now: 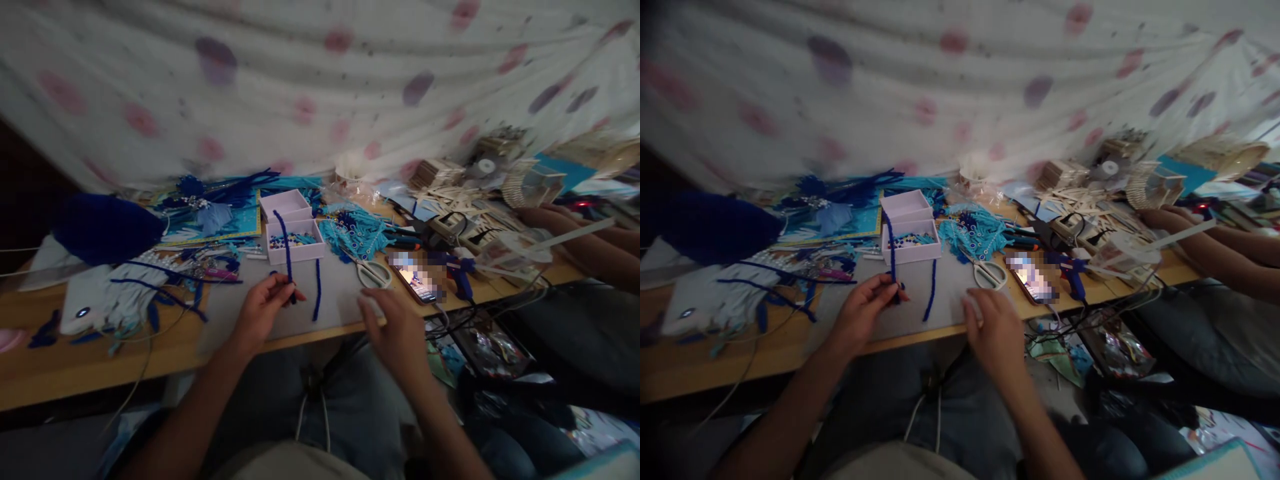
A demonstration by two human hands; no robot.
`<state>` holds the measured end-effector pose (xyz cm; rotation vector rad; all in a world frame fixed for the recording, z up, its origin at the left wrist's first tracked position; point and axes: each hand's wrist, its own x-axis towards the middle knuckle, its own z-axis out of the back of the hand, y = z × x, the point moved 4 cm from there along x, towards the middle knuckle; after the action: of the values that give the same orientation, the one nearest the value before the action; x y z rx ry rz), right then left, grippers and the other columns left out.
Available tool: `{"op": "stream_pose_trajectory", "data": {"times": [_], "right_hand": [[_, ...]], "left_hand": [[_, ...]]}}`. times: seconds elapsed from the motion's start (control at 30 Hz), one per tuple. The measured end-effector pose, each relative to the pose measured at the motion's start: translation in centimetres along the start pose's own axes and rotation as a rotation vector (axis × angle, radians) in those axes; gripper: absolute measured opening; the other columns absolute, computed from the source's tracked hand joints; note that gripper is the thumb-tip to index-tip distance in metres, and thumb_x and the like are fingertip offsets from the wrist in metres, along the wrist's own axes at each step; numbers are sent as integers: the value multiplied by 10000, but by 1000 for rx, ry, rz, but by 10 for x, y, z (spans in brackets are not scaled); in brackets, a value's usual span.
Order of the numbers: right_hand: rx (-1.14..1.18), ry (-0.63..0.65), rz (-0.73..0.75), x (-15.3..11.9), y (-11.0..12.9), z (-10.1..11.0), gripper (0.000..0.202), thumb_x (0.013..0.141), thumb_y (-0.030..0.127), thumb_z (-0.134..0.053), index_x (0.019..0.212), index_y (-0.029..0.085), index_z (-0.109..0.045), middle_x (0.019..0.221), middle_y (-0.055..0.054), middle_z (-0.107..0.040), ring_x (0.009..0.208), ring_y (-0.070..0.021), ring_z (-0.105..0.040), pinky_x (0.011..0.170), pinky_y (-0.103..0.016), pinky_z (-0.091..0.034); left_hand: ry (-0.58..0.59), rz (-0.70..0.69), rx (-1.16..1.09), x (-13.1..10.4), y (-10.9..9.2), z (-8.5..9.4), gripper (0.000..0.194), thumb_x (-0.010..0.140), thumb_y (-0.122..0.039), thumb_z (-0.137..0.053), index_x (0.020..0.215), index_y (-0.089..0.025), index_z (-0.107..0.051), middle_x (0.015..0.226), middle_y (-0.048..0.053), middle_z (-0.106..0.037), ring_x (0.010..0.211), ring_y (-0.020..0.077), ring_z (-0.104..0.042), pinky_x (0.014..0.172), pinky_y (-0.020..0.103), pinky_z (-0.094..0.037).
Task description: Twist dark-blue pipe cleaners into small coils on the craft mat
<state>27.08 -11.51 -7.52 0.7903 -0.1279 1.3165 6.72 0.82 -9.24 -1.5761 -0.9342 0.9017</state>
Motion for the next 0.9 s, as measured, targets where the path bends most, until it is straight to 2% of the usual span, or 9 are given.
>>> {"op": "stream_pose_trajectory", "data": {"times": [0.1, 0.17, 0.23, 0.3, 0.4, 0.5, 0.6, 0.7, 0.9], "right_hand": [[-190, 63, -2, 30, -33, -1, 265, 925, 311, -561, 1029, 122, -715, 984, -175, -724, 954, -311, -664, 849, -430, -510], [-170, 77, -8, 34, -37, -8, 233, 923, 306, -567, 981, 137, -716, 959, -152, -726, 918, -284, -668, 825, -394, -503], [-93, 112, -36, 27, -27, -18, 200, 929, 307, -572, 908, 164, -710, 882, -104, -725, 818, -234, -667, 763, -337, -487], [-40, 204, -99, 15, -10, -33, 184, 932, 300, -581, 873, 175, -701, 821, -67, -717, 734, -200, -657, 700, -301, -461], [-103, 317, -184, 7, 16, -54, 188, 924, 328, -612, 933, 166, -706, 870, -77, -722, 793, -213, -674, 696, -293, -446], [-232, 384, -262, 14, 31, -68, 233, 917, 375, -620, 936, 160, -707, 940, -111, -723, 818, -236, -687, 666, -297, -437], [-291, 447, -342, 24, 33, -74, 226, 928, 311, -576, 973, 145, -722, 960, -153, -737, 836, -257, -705, 666, -305, -438], [-213, 499, -382, 28, 29, -75, 234, 905, 245, -564, 935, 126, -763, 934, -183, -759, 869, -277, -715, 708, -317, -447], [-1, 505, -410, 23, 22, -74, 190, 824, 191, -619, 827, 133, -800, 825, -128, -784, 793, -235, -717, 688, -278, -430]], "left_hand": [[73, 107, -27, 13, -2, 1, 387, 693, -444, -812, 893, -147, -666, 779, 47, -734, 638, 129, -632, 588, 228, -469], [122, 177, 15, 18, 2, -3, 367, 670, -412, -827, 859, -135, -679, 737, 35, -716, 576, 119, -618, 543, 224, -468], [137, 229, 72, 18, 9, -8, 311, 675, -360, -825, 828, -128, -686, 690, 18, -694, 545, 120, -617, 534, 233, -489], [125, 266, 135, 15, 17, -10, 257, 689, -303, -814, 833, -126, -695, 661, 7, -682, 539, 130, -628, 537, 245, -508], [121, 281, 221, 4, 25, -10, 220, 709, -243, -794, 880, -128, -716, 658, 4, -689, 536, 141, -631, 529, 248, -507], [154, 329, 284, -8, 32, -8, 159, 726, -214, -772, 856, -135, -729, 656, 8, -698, 541, 150, -632, 527, 253, -504], [154, 380, 316, -13, 36, -4, 142, 722, -195, -767, 847, -137, -735, 654, 11, -704, 545, 158, -638, 552, 271, -525], [149, 370, 324, -13, 38, -2, 160, 724, -194, -763, 869, -130, -740, 659, 18, -713, 529, 156, -635, 545, 271, -522], [164, 397, 260, -9, 42, -2, 173, 706, -210, -782, 858, -144, -735, 673, 26, -729, 513, 150, -635, 518, 257, -510]]}}
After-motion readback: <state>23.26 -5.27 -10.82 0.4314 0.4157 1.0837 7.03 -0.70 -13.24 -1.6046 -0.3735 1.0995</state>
